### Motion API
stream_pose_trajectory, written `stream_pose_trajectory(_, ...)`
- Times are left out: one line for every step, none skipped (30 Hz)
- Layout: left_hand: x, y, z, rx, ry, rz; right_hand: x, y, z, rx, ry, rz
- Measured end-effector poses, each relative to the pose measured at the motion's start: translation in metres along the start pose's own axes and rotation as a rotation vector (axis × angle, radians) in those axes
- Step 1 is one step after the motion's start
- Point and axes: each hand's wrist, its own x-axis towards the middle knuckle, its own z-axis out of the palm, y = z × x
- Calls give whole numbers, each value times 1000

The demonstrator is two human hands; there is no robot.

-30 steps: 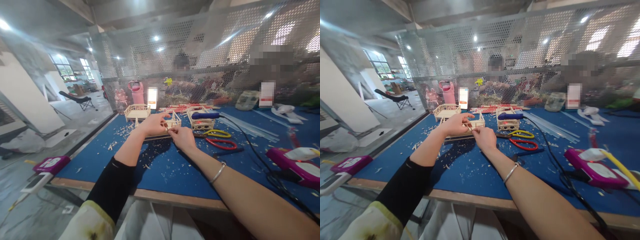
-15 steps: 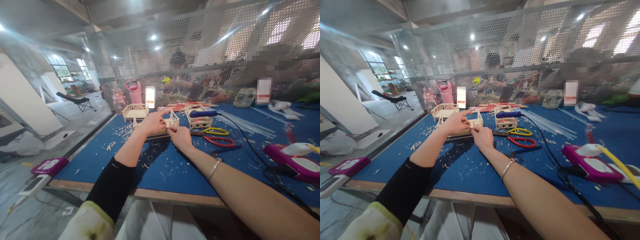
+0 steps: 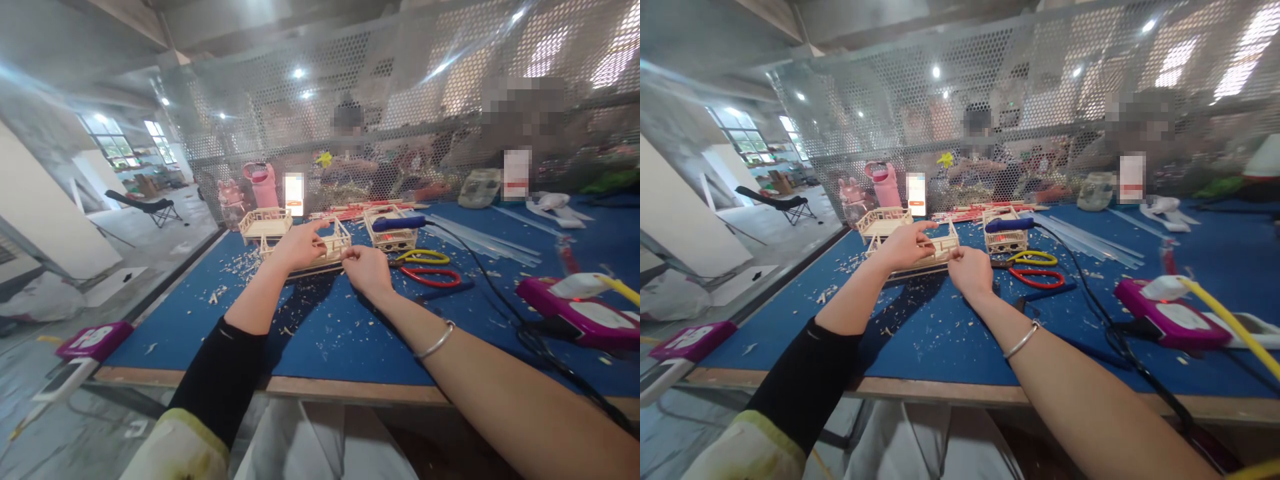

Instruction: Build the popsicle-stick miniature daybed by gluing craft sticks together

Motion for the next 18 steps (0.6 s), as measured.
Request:
stream_pose_trajectory(0, 0, 0, -1, 0, -2, 1, 0, -1, 9, 18, 0)
stream_pose_trajectory(0, -1, 0, -2, -3, -2, 1, 1, -1, 19, 34, 0)
stream_pose_trajectory(0, -1, 0, -5, -5, -3, 2, 2, -1, 27, 48, -1)
stream_pose_trajectory(0, -2, 0, -7, -6, -5, 3, 3, -1, 31, 58, 1)
stream_pose_trajectory(0, -2, 0, -8, -7, -8, 3, 4, 0, 31, 66, 5)
stream_pose_trajectory(0, -2, 0, -6, -8, -10, 4, 5, 0, 31, 74, 13)
stream_pose_trajectory(0, -2, 0, -3, -8, -12, 5, 7, -1, 37, 78, 24)
stream_pose_trajectory(0, -2, 0, -1, -5, -13, 6, 8, -1, 53, 82, 40)
stream_pose_trajectory(0, -2, 0, 0, -1, -12, 8, 10, -3, 80, 88, 56)
stream_pose_trajectory(0, -2, 0, -1, -1, -11, 10, 11, -4, 114, 99, 72)
stream_pose_trajectory(0, -2, 0, -3, -2, -12, 12, 13, -6, 152, 119, 83)
stream_pose_trajectory(0, -2, 0, -6, -5, -13, 14, 14, -8, 191, 145, 91)
stream_pose_trajectory(0, -3, 0, -9, -8, -15, 16, 16, -10, 225, 178, 94)
stream_pose_trajectory(0, -3, 0, -11, -11, -18, 18, 17, -12, 252, 211, 96)
stream_pose_trajectory(0, -3, 0, -12, -11, -20, 20, 18, -13, 272, 238, 99)
stream_pose_trajectory(0, -3, 0, -13, -10, -21, 21, 20, -14, 285, 255, 103)
stream_pose_trajectory(0, -3, 0, -14, -8, -21, 22, 20, -15, 292, 262, 108)
stream_pose_trajectory(0, -3, 0, -15, -6, -19, 23, 21, -14, 293, 262, 111)
